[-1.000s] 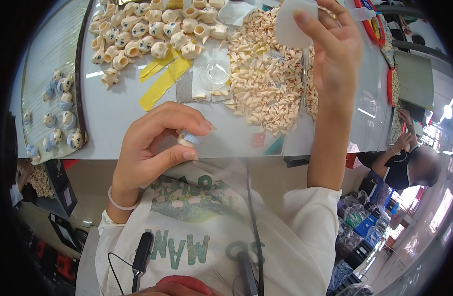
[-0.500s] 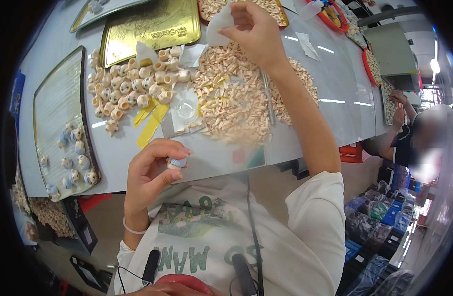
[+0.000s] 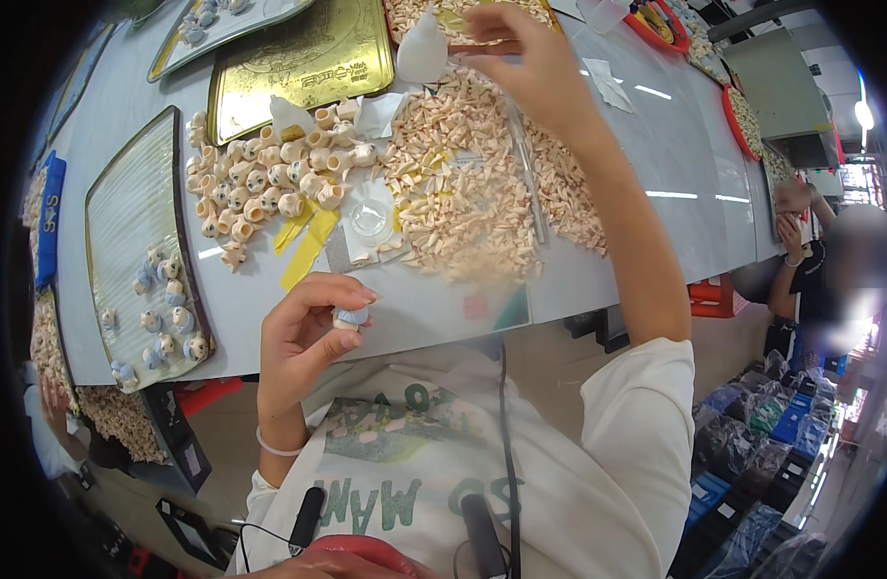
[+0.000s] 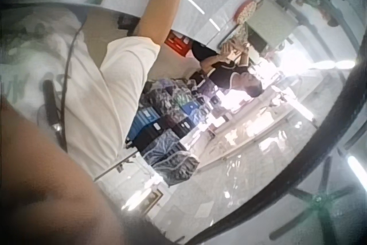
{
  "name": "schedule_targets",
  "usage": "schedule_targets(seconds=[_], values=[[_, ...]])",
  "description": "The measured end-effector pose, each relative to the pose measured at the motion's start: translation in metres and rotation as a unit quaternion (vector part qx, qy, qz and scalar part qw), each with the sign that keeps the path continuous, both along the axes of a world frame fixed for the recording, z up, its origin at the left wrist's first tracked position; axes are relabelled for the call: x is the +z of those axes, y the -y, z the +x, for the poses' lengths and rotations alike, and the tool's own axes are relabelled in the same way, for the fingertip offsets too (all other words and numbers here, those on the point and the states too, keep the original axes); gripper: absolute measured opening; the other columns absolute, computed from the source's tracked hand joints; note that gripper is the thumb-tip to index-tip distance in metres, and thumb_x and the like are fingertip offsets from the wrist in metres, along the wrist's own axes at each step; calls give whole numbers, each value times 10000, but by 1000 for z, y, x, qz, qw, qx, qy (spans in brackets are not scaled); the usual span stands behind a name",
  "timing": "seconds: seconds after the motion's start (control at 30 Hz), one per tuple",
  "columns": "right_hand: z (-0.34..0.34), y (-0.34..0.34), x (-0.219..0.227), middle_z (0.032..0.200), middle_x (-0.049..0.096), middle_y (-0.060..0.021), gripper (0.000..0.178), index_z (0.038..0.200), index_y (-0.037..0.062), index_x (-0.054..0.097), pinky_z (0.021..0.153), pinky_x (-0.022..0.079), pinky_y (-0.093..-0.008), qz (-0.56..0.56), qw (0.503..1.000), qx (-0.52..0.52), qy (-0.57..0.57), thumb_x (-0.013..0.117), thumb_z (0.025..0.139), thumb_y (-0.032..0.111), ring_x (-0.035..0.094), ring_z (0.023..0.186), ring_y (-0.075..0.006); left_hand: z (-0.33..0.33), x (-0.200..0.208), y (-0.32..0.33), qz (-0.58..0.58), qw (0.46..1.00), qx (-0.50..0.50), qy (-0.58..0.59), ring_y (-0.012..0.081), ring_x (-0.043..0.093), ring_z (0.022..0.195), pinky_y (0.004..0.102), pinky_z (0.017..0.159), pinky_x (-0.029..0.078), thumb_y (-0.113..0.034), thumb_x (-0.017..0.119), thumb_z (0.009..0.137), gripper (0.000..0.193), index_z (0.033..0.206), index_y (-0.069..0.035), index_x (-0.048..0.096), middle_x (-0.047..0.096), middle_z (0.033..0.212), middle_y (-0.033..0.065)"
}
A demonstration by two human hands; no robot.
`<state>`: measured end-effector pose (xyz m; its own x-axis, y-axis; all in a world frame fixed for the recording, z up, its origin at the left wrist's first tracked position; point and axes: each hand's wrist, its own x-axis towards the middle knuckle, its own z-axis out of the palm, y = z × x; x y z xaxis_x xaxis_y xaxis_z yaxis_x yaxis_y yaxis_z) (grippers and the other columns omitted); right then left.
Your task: The person is assembling small toy parts, specifically putting hair pieces on tiny figurine heads.
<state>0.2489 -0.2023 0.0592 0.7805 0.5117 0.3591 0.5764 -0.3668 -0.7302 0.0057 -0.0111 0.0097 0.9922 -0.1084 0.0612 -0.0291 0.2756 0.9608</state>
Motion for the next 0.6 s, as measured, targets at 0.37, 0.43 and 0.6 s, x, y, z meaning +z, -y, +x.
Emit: schedule_targets(seconds=[0.37, 0.43, 0.6], values=[[-80, 135, 20, 883, 566, -41, 205, 897, 39, 602, 728, 404, -259, -235, 962, -122, -66, 587, 692, 41, 525, 842, -144, 0, 3, 2, -3, 1000, 4, -26, 204, 519, 930, 291, 798, 411, 19, 634, 701, 264, 954, 14, 560, 545, 981, 113], [-100, 127, 16, 881, 555, -50, 214, 898, 44, 605, 732, 402, -264, -246, 959, -130, -54, 582, 686, 36, 524, 832, -156, 0, 4, 3, -3, 999, 7, -36, 204, 517, 930, 290, 792, 414, 15, 633, 707, 259, 955, 17, 558, 542, 980, 117], [-114, 112, -5, 899, 552, -66, 212, 900, 39, 624, 644, 439, -273, -163, 967, -196, 12, 583, 693, 15, 537, 783, -172, 3, 5, 5, 7, 999, 14, -49, 204, 512, 937, 284, 769, 439, 3, 628, 725, 248, 959, 32, 551, 528, 986, 134]])
